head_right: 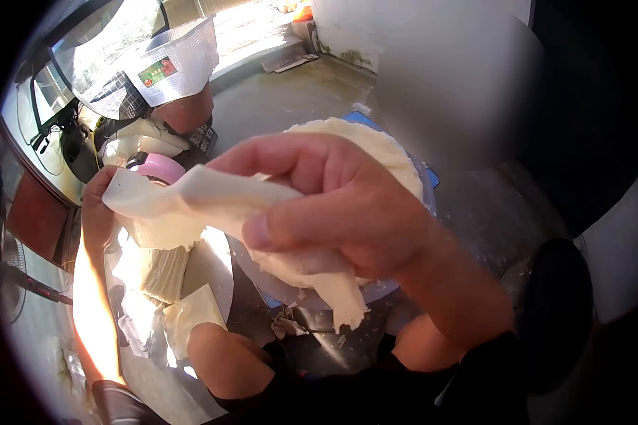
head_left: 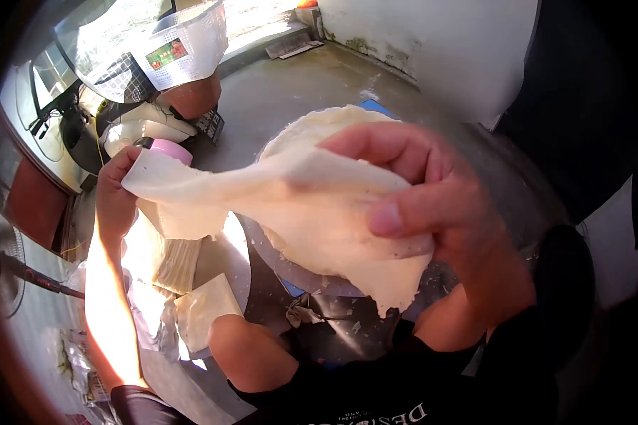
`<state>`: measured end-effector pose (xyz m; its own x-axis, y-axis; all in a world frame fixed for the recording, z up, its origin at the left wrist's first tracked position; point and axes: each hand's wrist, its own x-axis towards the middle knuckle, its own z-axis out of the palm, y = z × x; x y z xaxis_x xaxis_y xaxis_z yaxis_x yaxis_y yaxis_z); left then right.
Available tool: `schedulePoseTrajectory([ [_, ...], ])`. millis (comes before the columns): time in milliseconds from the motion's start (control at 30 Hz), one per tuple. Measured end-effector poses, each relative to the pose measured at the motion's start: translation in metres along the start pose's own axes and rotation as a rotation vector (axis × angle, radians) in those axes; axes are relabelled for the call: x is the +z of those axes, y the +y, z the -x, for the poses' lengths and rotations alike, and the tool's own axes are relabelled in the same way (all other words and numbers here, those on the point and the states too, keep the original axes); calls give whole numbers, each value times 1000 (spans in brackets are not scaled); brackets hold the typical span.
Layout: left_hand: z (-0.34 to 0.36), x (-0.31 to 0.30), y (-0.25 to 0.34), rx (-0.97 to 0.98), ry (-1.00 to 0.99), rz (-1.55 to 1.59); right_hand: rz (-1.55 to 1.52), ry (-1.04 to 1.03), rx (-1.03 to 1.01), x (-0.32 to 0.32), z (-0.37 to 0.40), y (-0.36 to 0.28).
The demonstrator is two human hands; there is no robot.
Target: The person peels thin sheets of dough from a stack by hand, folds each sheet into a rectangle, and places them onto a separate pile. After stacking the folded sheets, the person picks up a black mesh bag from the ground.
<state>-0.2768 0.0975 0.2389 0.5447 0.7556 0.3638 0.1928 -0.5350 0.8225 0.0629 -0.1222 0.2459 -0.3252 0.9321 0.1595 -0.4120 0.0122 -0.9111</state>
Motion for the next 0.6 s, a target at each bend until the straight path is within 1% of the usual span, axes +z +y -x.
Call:
schedulePoseTrajectory([
  [33, -5, -2, 10, 36, 4, 12, 34, 13, -113, -3, -4, -2],
  [67, -12, -16, 7, 61, 26, -33, 13, 64, -170, -3, -3, -9],
  [100, -17, -18, 17, 44, 51, 44, -20, 32, -247, -7, -3, -17],
  [133, -24, -22, 24, 68, 46, 52, -53, 1, -324, -13, -4, -24],
  [167, -32, -28, 28, 91, 38, 61, -48, 0, -324, -21, -5, -33],
  [200, -43, -39, 27, 65, -61, -18, 115, 90, -333, -31, -7, -42],
  [233, -48, -30, 34, 66, -59, -13, 280, 177, -338, -40, -9, -50],
  [300, -56, -8, 51, -94, -186, 32, 554, 406, -306, -69, -21, -53],
  [367, -87, 9, 24, -140, -201, -57, 840, 599, -159, -130, -37, -58],
  [400, -102, 15, 10, -133, -204, -53, 845, 605, -161, -150, -44, -58],
  [467, -126, 23, -10, -126, -64, -283, 1116, 770, -145, -172, -49, -61],
  [500, -128, 30, -5, -120, -65, -277, 1123, 775, -145, -166, -47, -66],
  [567, -134, 48, 2, -32, 163, -186, 1292, 858, -304, -156, -41, -79],
  [600, -135, 52, 4, 42, 236, -254, 1297, 863, -296, -149, -33, -84],
])
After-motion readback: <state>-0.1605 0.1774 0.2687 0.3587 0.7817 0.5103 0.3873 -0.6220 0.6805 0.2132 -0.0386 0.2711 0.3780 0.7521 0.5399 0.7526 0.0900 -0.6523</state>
